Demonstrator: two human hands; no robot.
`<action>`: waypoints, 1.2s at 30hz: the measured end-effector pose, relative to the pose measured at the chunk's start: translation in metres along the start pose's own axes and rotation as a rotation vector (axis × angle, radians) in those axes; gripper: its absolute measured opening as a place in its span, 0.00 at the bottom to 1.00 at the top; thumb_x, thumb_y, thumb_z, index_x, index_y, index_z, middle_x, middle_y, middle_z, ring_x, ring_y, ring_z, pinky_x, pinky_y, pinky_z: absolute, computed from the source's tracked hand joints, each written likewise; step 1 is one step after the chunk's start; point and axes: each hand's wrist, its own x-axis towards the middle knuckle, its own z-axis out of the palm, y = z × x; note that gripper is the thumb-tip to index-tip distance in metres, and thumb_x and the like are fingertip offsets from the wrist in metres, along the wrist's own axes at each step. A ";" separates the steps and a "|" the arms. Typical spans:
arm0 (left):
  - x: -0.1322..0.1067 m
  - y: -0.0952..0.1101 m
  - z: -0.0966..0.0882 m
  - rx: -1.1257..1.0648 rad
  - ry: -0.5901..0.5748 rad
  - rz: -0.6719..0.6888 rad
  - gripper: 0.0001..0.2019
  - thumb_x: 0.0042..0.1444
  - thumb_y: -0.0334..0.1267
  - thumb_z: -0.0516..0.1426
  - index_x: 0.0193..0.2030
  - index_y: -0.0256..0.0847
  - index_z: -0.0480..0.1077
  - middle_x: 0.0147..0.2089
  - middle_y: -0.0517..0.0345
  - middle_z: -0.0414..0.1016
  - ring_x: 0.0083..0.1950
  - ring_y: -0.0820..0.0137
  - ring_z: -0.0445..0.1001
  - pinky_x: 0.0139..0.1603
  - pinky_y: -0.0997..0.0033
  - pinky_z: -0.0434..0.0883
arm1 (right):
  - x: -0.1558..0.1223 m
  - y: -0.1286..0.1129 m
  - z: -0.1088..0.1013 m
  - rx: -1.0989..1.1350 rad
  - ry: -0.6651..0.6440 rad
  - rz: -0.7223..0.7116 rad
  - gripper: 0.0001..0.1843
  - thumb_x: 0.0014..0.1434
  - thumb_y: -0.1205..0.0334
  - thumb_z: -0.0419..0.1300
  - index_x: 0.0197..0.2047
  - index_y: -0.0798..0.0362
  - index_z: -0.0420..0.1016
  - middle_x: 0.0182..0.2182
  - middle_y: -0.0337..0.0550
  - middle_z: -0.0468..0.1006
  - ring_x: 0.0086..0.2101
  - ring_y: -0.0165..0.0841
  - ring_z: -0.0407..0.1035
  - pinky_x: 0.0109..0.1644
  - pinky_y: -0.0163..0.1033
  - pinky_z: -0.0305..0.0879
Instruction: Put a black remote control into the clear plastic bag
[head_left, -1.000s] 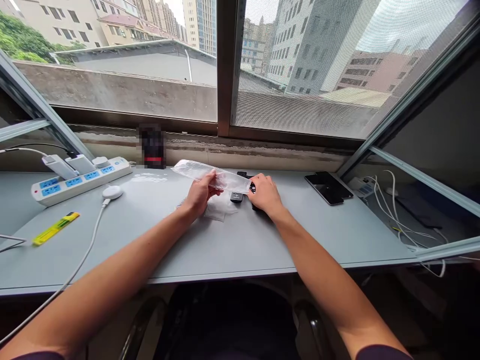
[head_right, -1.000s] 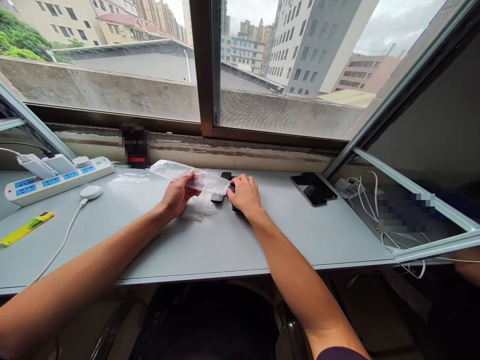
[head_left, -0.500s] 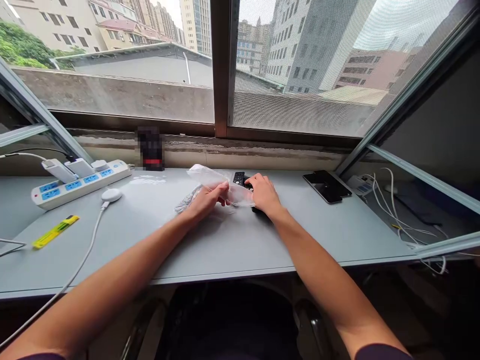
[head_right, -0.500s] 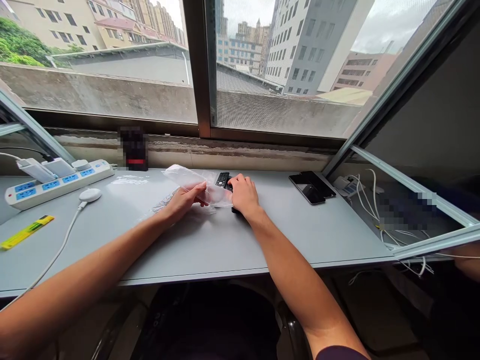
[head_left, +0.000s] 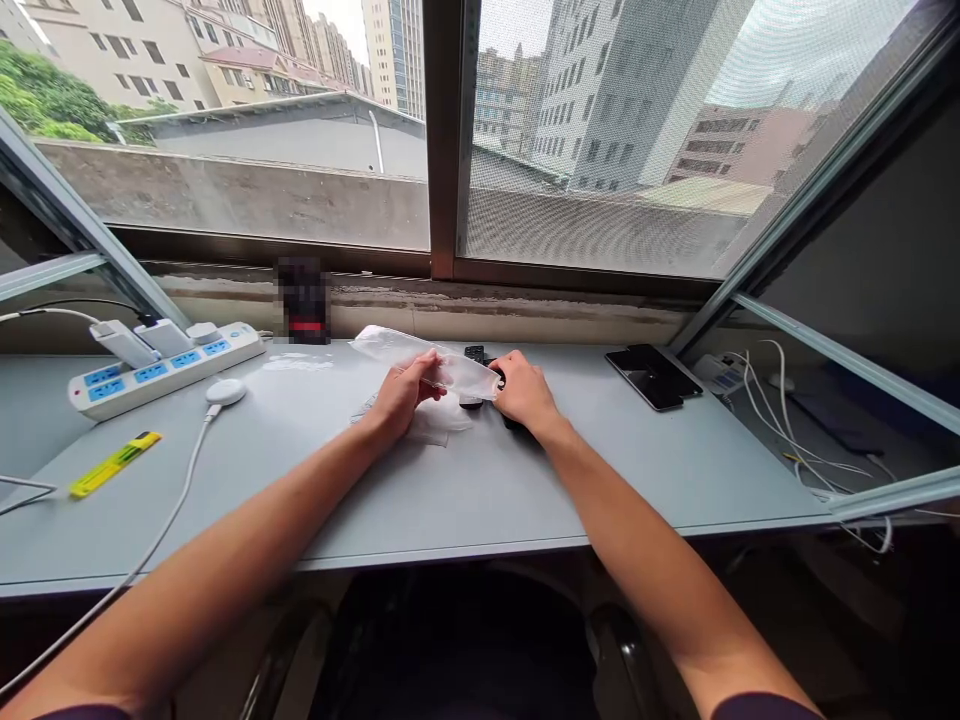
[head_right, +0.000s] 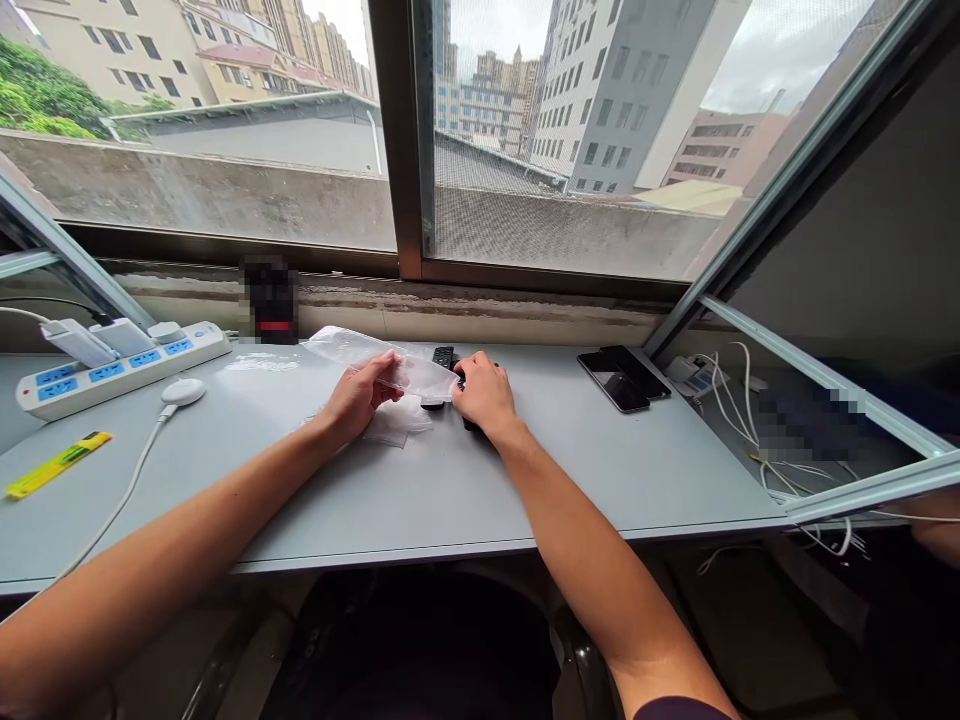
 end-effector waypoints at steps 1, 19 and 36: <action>0.000 0.001 0.000 -0.017 0.016 -0.001 0.18 0.55 0.53 0.69 0.36 0.38 0.78 0.32 0.55 0.79 0.29 0.71 0.74 0.32 0.71 0.71 | 0.000 -0.001 0.000 0.009 0.001 0.005 0.17 0.65 0.65 0.65 0.56 0.50 0.81 0.56 0.48 0.78 0.49 0.42 0.75 0.60 0.46 0.66; 0.000 0.008 0.004 -0.102 0.104 -0.046 0.14 0.57 0.48 0.68 0.35 0.39 0.75 0.30 0.59 0.76 0.26 0.72 0.72 0.28 0.72 0.70 | 0.013 -0.001 0.005 0.095 0.078 0.082 0.05 0.64 0.65 0.65 0.41 0.49 0.83 0.48 0.46 0.81 0.43 0.39 0.76 0.50 0.42 0.69; 0.003 0.008 0.002 -0.118 0.150 -0.051 0.16 0.55 0.48 0.70 0.34 0.40 0.72 0.29 0.61 0.74 0.26 0.73 0.70 0.29 0.71 0.70 | 0.018 -0.008 0.007 -0.008 0.066 0.057 0.04 0.64 0.63 0.65 0.44 0.49 0.79 0.47 0.46 0.80 0.44 0.41 0.75 0.51 0.44 0.67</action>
